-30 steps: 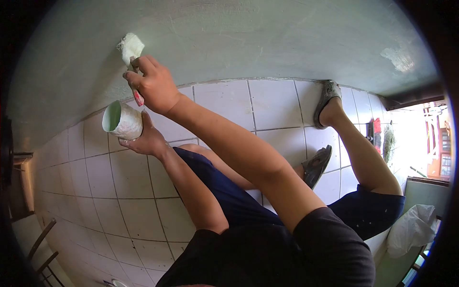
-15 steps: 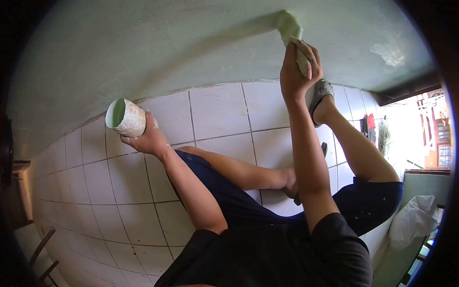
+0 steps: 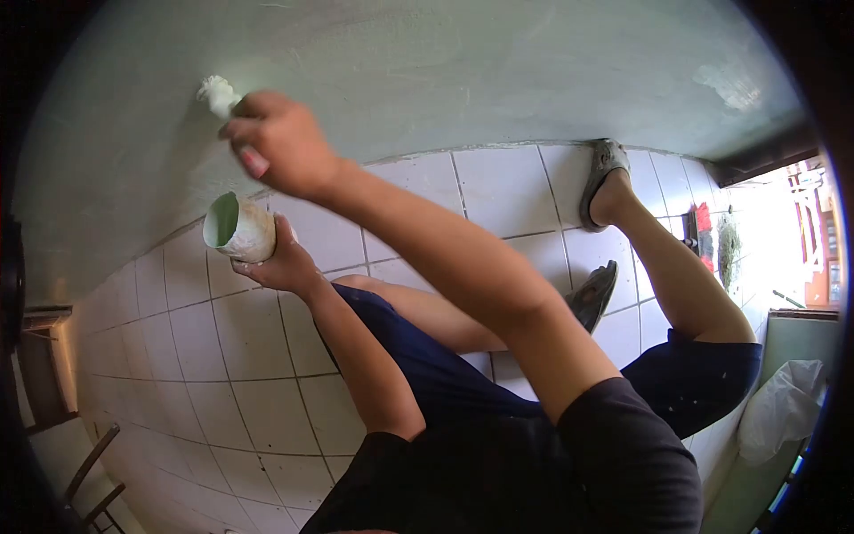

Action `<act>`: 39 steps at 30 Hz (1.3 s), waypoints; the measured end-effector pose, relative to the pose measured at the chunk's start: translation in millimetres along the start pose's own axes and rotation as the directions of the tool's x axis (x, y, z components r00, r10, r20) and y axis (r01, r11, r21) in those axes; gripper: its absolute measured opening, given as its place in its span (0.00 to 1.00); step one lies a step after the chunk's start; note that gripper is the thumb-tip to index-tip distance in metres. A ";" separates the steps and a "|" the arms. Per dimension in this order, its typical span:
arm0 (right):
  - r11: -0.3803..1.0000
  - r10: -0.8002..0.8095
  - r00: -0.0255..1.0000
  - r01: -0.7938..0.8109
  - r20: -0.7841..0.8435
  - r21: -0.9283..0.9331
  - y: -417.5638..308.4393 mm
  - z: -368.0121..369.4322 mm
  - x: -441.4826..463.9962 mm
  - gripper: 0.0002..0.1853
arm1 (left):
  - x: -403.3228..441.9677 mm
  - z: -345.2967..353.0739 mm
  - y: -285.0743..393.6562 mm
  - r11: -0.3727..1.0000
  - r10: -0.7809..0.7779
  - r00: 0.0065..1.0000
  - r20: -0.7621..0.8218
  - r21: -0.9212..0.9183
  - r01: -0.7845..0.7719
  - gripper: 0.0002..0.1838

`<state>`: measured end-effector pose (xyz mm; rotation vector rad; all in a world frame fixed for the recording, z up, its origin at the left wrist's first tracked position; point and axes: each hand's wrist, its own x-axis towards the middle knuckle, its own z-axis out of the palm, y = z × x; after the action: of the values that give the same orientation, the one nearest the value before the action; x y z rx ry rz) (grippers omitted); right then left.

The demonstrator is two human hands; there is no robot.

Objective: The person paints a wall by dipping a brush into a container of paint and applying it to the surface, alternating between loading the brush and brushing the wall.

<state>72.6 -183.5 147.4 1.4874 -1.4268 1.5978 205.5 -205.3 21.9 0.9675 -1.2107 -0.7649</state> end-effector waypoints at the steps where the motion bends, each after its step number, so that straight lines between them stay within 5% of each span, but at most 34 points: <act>1: 0.999 -0.043 0.999 0.043 0.003 -0.032 17.0 -16.7 -0.3 0.07 | -0.8 -0.4 -0.1 0.998 -0.050 0.999 -0.009 0.039 0.050 0.43; 3: 0.990 0.075 0.994 -0.084 -0.085 -0.112 29.7 -71.9 1.9 0.08 | -2.4 0.6 6.6 0.992 -0.103 0.995 -0.012 0.071 0.103 0.43; 6: 0.935 -0.052 0.973 -0.032 -0.227 -0.354 51.9 -161.7 -2.6 0.04 | -2.6 1.3 21.8 0.986 -0.161 0.987 0.008 -0.049 0.161 0.43; 11: 0.822 0.031 0.821 -0.346 -0.570 -0.453 38.3 -231.6 -13.4 0.09 | 0.2 0.3 17.9 0.988 -0.133 0.991 0.027 0.084 0.130 0.46; 14: 0.814 -0.185 0.860 -0.137 -0.475 -0.565 39.2 -206.1 -7.2 0.09 | 0.0 2.4 17.5 0.985 -0.169 0.986 0.008 0.033 0.168 0.46; 22: 0.944 0.008 0.978 -0.076 -0.208 -0.321 1.7 0.6 30.0 0.15 | -0.4 -0.4 -0.6 0.989 -0.070 0.997 -0.043 0.127 0.075 0.45; 27: 0.996 -0.015 0.997 0.022 0.074 -0.091 -12.6 13.0 41.2 0.09 | -0.2 0.9 7.0 0.980 -0.071 0.997 -0.027 0.184 0.075 0.46; 31: 0.989 0.088 0.993 -0.097 -0.083 -0.110 22.3 -65.8 41.1 0.05 | -3.5 -1.9 -3.5 0.991 -0.077 0.997 0.024 0.112 0.074 0.49; 39: 0.813 -0.120 0.835 -0.227 -0.536 -0.536 37.1 -232.3 20.8 0.08 | -0.9 -2.1 8.7 0.971 -0.121 0.993 -0.009 0.206 0.120 0.48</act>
<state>-52.3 12.0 192.1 0.5593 -1.4265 1.2856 207.1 -200.5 29.4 1.2197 -1.2611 -0.7465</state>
